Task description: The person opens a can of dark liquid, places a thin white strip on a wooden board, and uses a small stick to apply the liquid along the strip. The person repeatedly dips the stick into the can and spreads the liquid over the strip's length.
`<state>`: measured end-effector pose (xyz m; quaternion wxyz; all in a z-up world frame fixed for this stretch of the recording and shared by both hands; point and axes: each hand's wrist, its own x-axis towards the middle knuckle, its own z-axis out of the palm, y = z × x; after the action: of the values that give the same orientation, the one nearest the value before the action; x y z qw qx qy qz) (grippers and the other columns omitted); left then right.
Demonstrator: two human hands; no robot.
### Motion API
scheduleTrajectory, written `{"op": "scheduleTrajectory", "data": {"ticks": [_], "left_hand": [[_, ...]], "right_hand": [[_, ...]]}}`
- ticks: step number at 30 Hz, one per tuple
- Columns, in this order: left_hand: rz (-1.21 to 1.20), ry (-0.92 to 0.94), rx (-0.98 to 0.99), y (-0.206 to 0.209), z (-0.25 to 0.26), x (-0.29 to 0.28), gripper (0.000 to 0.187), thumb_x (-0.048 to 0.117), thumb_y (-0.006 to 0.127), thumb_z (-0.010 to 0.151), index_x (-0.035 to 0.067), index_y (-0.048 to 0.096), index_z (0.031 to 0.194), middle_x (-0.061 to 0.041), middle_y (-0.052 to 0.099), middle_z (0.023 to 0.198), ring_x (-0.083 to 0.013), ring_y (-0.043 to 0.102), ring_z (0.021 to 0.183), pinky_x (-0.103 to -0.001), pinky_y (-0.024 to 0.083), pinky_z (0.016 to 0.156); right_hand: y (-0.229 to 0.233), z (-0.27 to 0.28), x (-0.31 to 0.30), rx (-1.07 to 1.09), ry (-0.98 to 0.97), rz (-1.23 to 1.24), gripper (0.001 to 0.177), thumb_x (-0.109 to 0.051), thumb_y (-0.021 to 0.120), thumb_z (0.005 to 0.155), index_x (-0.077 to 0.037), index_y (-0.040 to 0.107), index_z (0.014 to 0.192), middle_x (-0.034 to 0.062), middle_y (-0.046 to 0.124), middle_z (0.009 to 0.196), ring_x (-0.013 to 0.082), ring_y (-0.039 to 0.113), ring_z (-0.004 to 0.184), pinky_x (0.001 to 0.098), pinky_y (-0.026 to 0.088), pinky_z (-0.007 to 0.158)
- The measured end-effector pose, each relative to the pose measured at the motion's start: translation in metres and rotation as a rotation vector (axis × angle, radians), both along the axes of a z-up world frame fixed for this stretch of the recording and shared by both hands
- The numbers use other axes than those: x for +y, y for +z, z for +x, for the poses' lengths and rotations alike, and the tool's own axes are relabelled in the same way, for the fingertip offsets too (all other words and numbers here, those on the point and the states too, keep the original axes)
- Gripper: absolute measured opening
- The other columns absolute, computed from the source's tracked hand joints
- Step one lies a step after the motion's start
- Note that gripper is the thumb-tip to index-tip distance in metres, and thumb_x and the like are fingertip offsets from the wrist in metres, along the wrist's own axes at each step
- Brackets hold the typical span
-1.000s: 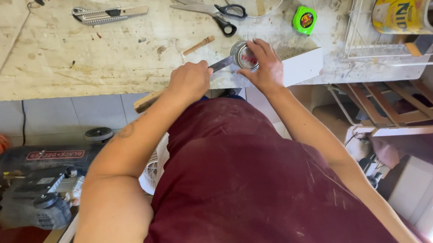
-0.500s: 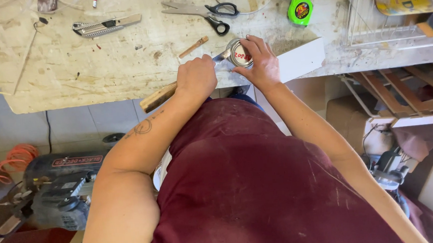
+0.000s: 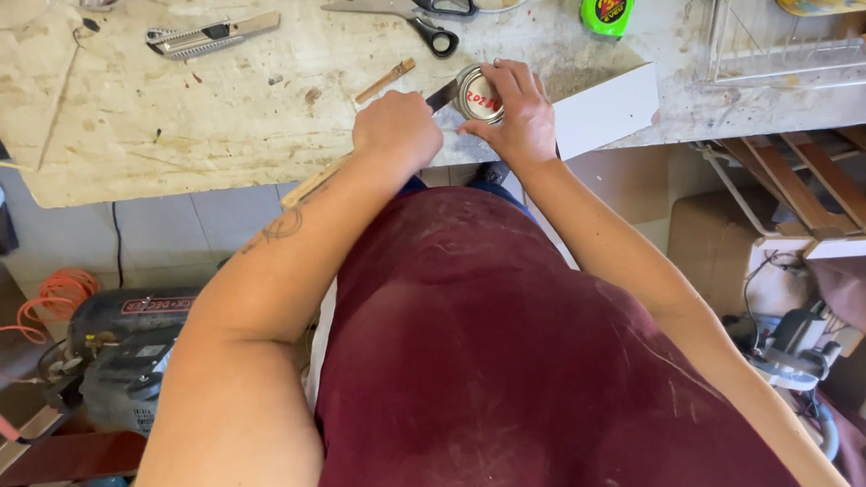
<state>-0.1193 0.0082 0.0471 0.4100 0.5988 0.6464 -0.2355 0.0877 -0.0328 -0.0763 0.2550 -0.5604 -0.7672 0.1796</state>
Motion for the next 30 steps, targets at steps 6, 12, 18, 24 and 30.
{"op": "scheduleTrajectory", "data": {"ticks": [6,12,18,24,30], "left_hand": [[-0.074,0.137,-0.041,-0.005,-0.011,0.012,0.038,0.029,0.045,0.101,0.01,0.071,0.122,-0.014,0.068,0.131,-0.0379,0.064,0.122,-0.05,0.054,0.093],[-0.089,0.102,-0.103,-0.033,-0.022,0.012,0.043,0.033,0.043,0.103,0.007,0.072,0.122,-0.015,0.068,0.132,-0.0385,0.063,0.12,-0.05,0.053,0.09],[0.136,-0.056,-0.058,-0.014,-0.017,-0.008,0.036,0.023,0.051,0.096,0.012,0.073,0.122,-0.021,0.071,0.116,-0.0451,0.065,0.112,-0.054,0.053,0.09],[-0.102,0.157,-0.182,-0.068,-0.027,0.014,0.036,0.028,0.043,0.1,0.004,0.063,0.083,-0.018,0.067,0.098,-0.0316,0.062,0.085,-0.047,0.047,0.07],[0.131,-0.674,-0.195,-0.167,-0.047,0.008,0.031,0.002,0.044,0.095,-0.001,0.073,0.108,-0.022,0.07,0.093,-0.0406,0.068,0.087,-0.05,0.048,0.061]], "right_hand": [[-0.001,-0.001,-0.001,0.0,-0.007,-0.038,0.093,-0.055,0.104,0.068,-0.011,0.063,0.139,0.0106,0.059,0.135,0.0365,0.062,0.12,0.0515,0.061,0.082],[0.011,-0.004,-0.001,0.013,-0.018,-0.095,0.092,-0.051,0.105,0.067,-0.013,0.06,0.138,0.0086,0.06,0.135,0.0355,0.062,0.118,0.0511,0.06,0.077],[0.017,-0.006,0.001,0.008,-0.011,-0.101,0.093,-0.049,0.105,0.067,-0.013,0.059,0.139,0.0085,0.059,0.135,0.0358,0.062,0.117,0.0511,0.059,0.08],[0.017,-0.005,0.002,-0.025,-0.007,-0.126,0.097,-0.046,0.108,0.065,-0.014,0.057,0.141,0.0079,0.059,0.136,0.036,0.061,0.116,0.0507,0.059,0.081],[0.019,-0.007,0.002,-0.041,-0.014,-0.158,0.097,-0.043,0.109,0.065,-0.015,0.055,0.141,0.0071,0.058,0.137,0.0363,0.06,0.114,0.0523,0.059,0.075]]}}
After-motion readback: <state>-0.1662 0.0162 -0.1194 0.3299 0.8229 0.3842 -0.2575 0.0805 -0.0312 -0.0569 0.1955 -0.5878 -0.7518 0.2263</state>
